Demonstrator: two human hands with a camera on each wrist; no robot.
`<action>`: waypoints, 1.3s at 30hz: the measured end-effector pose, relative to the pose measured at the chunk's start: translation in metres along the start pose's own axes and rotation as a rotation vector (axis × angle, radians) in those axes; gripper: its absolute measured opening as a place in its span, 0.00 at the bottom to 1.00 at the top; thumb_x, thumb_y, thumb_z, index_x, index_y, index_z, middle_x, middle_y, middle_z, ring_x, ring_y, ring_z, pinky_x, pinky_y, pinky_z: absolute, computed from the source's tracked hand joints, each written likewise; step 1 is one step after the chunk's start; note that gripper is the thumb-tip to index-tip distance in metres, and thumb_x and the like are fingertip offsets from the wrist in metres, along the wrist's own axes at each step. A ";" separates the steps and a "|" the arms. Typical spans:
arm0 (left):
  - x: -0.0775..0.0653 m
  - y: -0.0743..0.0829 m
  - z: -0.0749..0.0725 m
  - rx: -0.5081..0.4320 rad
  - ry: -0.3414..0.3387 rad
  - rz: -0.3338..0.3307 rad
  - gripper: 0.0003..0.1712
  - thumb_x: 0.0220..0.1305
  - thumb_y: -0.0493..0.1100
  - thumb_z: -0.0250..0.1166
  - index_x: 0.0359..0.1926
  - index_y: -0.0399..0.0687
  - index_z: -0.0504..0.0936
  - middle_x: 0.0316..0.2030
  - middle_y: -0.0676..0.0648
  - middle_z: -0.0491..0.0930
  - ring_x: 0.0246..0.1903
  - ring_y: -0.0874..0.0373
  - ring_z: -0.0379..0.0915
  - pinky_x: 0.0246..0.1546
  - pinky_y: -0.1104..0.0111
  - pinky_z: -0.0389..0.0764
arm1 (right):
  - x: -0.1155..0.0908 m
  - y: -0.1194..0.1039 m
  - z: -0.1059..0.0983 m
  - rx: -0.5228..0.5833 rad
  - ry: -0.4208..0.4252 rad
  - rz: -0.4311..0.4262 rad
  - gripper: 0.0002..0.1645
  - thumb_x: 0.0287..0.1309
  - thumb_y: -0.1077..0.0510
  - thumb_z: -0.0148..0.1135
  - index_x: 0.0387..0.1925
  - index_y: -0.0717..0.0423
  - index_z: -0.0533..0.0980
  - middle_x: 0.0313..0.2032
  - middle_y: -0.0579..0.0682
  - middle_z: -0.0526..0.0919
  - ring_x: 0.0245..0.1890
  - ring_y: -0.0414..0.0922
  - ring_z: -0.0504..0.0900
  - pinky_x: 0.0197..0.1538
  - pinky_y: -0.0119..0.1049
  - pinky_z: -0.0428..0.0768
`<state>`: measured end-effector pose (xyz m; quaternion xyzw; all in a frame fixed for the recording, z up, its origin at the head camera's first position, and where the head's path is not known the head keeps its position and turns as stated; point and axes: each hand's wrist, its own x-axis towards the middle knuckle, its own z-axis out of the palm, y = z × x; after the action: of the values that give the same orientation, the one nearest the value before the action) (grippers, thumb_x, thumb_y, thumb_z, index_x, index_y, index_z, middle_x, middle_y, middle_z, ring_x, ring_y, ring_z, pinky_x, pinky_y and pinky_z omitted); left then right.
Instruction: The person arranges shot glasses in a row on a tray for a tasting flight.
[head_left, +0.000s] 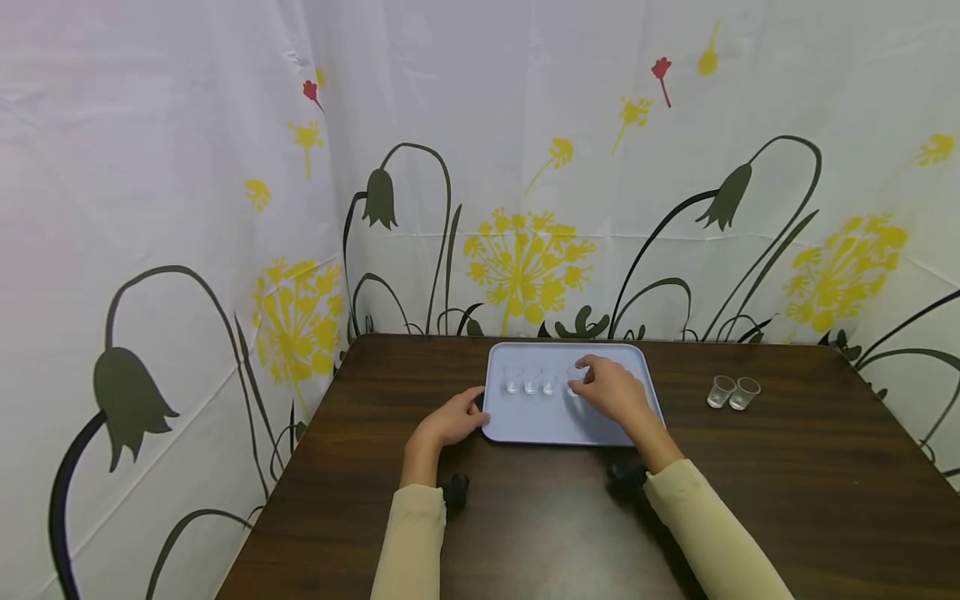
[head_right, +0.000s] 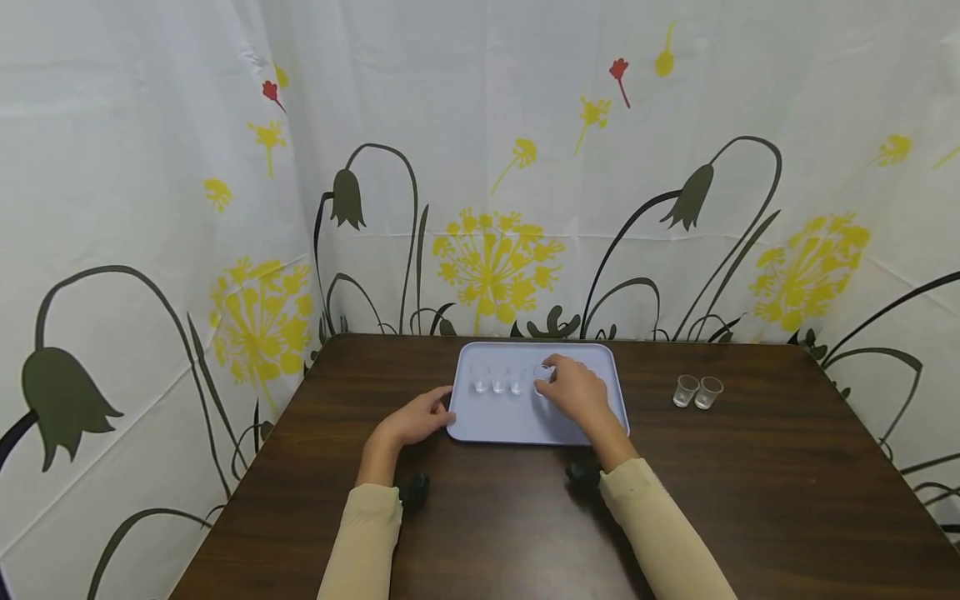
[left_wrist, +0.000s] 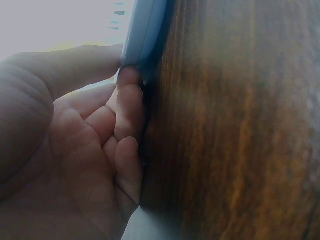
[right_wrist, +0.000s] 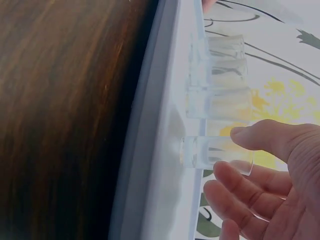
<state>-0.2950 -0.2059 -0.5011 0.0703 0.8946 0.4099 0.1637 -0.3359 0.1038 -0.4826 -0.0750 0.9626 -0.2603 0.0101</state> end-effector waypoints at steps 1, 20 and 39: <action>0.000 0.000 0.000 -0.001 0.001 0.000 0.37 0.78 0.42 0.63 0.81 0.36 0.63 0.30 0.49 0.74 0.27 0.58 0.65 0.32 0.67 0.67 | 0.000 -0.001 0.000 0.001 -0.002 -0.003 0.28 0.67 0.43 0.71 0.63 0.52 0.82 0.45 0.51 0.92 0.38 0.48 0.87 0.40 0.50 0.81; -0.003 0.002 0.000 0.005 0.000 -0.001 0.37 0.78 0.41 0.62 0.81 0.36 0.63 0.30 0.49 0.73 0.27 0.57 0.65 0.32 0.67 0.67 | 0.003 -0.006 0.006 0.022 -0.024 -0.017 0.27 0.69 0.43 0.70 0.64 0.51 0.81 0.45 0.51 0.91 0.38 0.47 0.86 0.38 0.47 0.81; 0.001 0.001 0.001 0.012 0.001 -0.017 0.38 0.78 0.42 0.63 0.82 0.37 0.62 0.32 0.48 0.74 0.28 0.57 0.66 0.33 0.66 0.68 | -0.022 0.023 -0.025 -0.004 -0.004 -0.022 0.31 0.72 0.45 0.67 0.70 0.51 0.75 0.46 0.53 0.90 0.39 0.50 0.87 0.42 0.55 0.81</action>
<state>-0.2959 -0.2044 -0.5008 0.0635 0.8975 0.4034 0.1663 -0.3188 0.1397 -0.4729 -0.0861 0.9622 -0.2583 0.0089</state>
